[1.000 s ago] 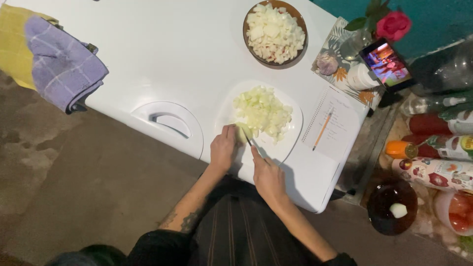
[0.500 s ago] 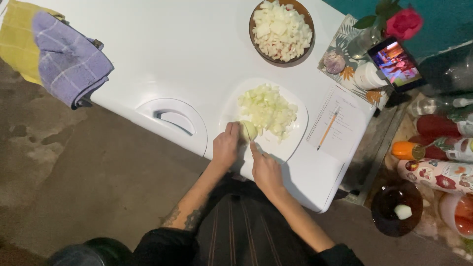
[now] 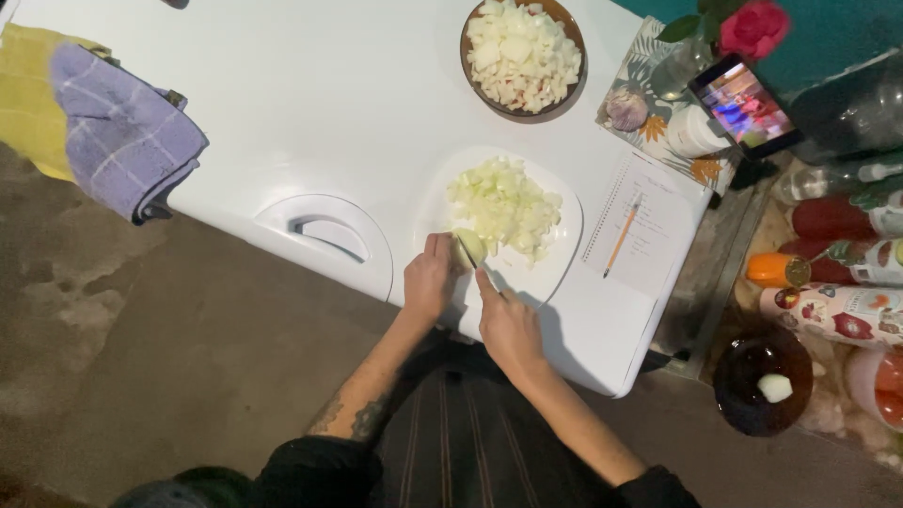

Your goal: The person is chopping an onion into small pieces on a plate.

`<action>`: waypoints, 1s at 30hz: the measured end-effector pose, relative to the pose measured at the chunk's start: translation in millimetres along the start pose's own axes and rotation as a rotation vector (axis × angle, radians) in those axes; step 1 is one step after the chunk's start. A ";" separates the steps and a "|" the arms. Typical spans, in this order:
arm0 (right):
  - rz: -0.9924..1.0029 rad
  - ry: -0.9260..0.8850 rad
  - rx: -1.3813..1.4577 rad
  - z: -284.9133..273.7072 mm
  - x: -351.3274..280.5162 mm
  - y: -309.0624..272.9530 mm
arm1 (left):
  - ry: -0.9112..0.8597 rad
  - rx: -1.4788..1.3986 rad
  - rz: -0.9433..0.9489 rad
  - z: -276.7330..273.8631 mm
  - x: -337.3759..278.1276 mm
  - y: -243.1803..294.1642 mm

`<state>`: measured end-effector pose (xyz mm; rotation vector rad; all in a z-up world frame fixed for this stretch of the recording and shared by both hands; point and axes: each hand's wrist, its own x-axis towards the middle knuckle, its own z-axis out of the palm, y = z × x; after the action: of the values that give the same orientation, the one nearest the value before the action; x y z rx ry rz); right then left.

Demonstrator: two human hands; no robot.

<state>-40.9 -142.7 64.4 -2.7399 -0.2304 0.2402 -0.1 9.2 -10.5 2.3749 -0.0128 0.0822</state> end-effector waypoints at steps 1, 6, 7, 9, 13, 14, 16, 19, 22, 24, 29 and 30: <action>-0.007 -0.007 -0.024 4.8 2.1 0.4 | -0.004 -0.008 0.004 -1.3 -1.1 0.4; -0.046 -0.014 -0.073 33.0 22.3 7.4 | -0.014 -0.050 0.056 -3.5 1.9 -0.8; -0.069 -0.011 -0.076 36.5 21.8 9.8 | -0.001 -0.049 0.053 -0.3 0.1 -2.9; -0.092 -0.003 -0.081 37.0 22.9 12.4 | 0.015 -0.050 0.055 5.9 -0.7 -5.9; -0.080 -0.008 -0.066 35.9 24.8 8.7 | -0.007 0.037 0.048 4.2 -0.5 -8.8; -0.070 -0.012 -0.063 35.9 24.6 9.7 | -0.024 0.023 0.047 3.3 0.6 -6.3; -0.077 0.000 -0.058 36.9 23.2 13.1 | -0.030 0.023 0.051 7.4 1.7 -6.8; -0.094 0.007 -0.043 35.1 13.8 14.4 | -0.016 0.054 0.062 6.4 -0.1 -9.0; -0.078 -0.013 -0.047 29.7 9.2 11.0 | 0.017 0.060 0.091 4.2 -4.2 -6.9; -0.053 -0.018 -0.060 27.4 8.6 11.4 | 0.035 0.038 0.123 5.3 -3.6 -4.0; -0.041 -0.032 -0.014 34.6 -2.3 17.9 | 0.019 0.063 0.104 2.0 -4.2 -6.0; -0.041 -0.033 -0.015 32.8 -6.7 23.3 | 0.019 0.062 0.103 4.3 -2.7 -5.3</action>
<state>-50.9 -153.6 26.4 -2.7444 -0.2982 0.2740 -2.3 9.9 -17.4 2.4344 -0.1255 0.1559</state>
